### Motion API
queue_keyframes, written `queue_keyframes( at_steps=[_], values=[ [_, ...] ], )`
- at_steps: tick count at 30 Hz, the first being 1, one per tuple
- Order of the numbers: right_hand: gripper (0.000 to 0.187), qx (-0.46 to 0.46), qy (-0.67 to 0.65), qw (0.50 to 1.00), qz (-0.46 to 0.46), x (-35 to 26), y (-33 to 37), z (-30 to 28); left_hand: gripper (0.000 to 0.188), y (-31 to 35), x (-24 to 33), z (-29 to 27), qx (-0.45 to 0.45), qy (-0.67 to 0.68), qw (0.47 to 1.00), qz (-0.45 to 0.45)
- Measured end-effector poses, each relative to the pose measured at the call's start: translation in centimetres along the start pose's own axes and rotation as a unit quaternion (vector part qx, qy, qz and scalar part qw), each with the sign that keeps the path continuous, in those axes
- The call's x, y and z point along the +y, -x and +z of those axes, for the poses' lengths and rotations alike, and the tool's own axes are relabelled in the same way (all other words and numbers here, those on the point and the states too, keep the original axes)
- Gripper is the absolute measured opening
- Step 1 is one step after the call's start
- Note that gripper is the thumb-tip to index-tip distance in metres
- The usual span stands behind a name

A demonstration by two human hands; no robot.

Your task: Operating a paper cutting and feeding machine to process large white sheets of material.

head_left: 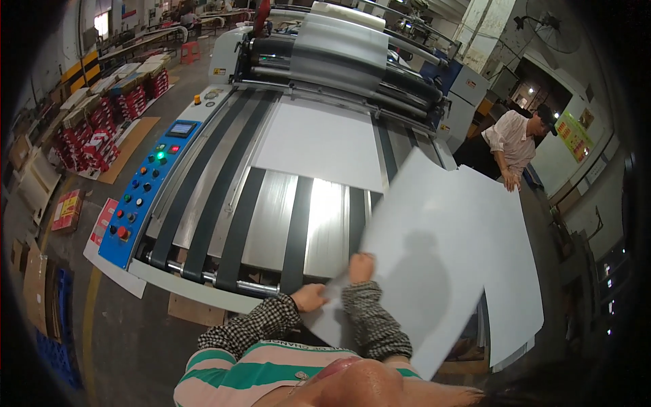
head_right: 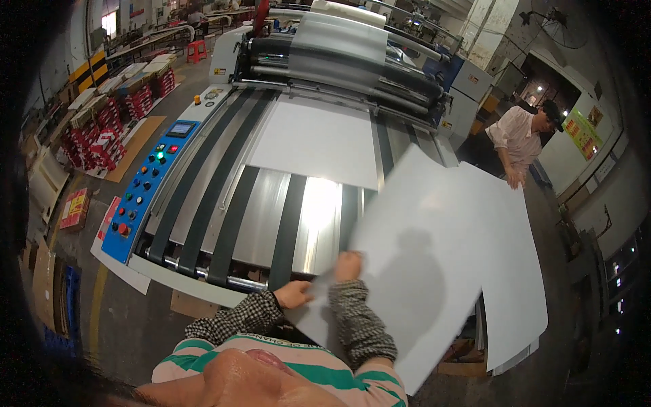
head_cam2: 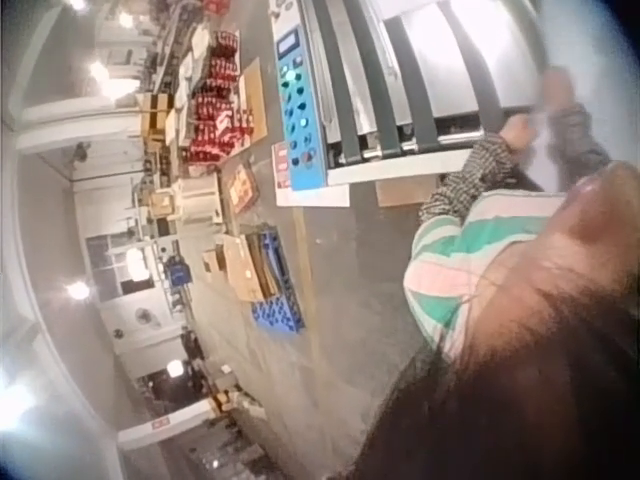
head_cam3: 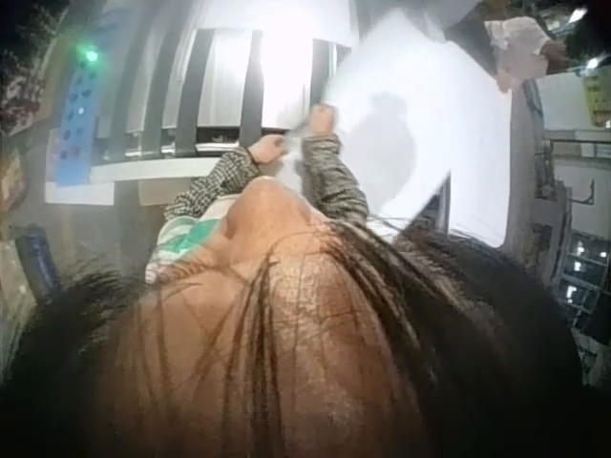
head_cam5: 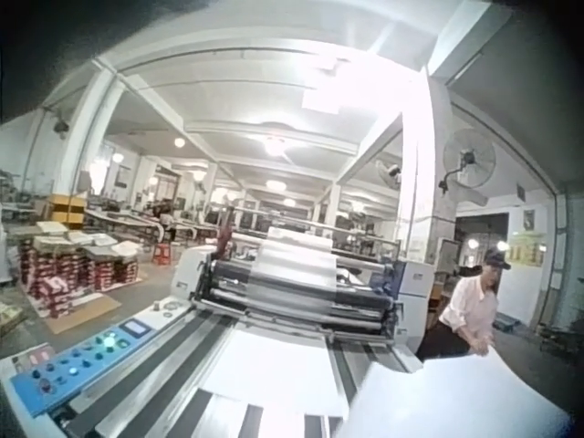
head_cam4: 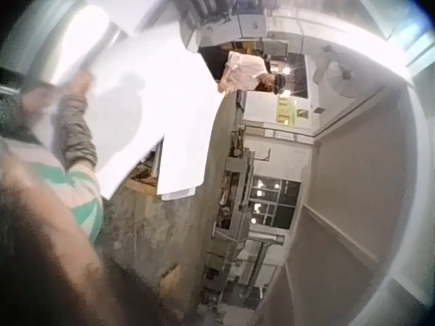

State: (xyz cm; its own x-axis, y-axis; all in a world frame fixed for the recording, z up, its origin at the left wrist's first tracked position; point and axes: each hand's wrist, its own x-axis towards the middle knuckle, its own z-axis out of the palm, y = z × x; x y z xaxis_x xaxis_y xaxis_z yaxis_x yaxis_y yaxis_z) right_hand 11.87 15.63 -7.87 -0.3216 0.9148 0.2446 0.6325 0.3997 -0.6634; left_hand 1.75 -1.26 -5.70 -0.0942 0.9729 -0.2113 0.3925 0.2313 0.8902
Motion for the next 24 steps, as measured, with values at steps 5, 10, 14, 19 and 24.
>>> queue_keyframes(
  at_steps=[5,10,14,19,24],
  values=[
    [0.031,-0.109,-0.141,0.98,-0.086,-5.6,2.9,0.8,0.031,6.6,-6.2,-7.5,0.109,0.072,0.987,-0.093],
    [0.036,-0.013,0.172,0.985,0.009,-2.1,4.4,-2.7,0.032,13.0,-3.0,-12.3,0.246,0.222,0.92,-0.21],
    [0.053,-0.135,0.222,0.965,0.037,-2.5,6.6,-4.5,0.035,16.3,-4.5,-12.2,0.193,0.301,0.908,-0.22],
    [0.055,-0.197,0.22,0.955,0.009,-3.2,6.8,-3.9,0.034,18.3,-6.5,-11.7,0.217,0.381,0.87,-0.226],
    [0.057,-0.213,0.223,0.951,-0.005,-4.0,2.5,-2.1,0.033,15.0,-7.8,-14.6,0.209,0.368,0.878,-0.225]
  ],
)
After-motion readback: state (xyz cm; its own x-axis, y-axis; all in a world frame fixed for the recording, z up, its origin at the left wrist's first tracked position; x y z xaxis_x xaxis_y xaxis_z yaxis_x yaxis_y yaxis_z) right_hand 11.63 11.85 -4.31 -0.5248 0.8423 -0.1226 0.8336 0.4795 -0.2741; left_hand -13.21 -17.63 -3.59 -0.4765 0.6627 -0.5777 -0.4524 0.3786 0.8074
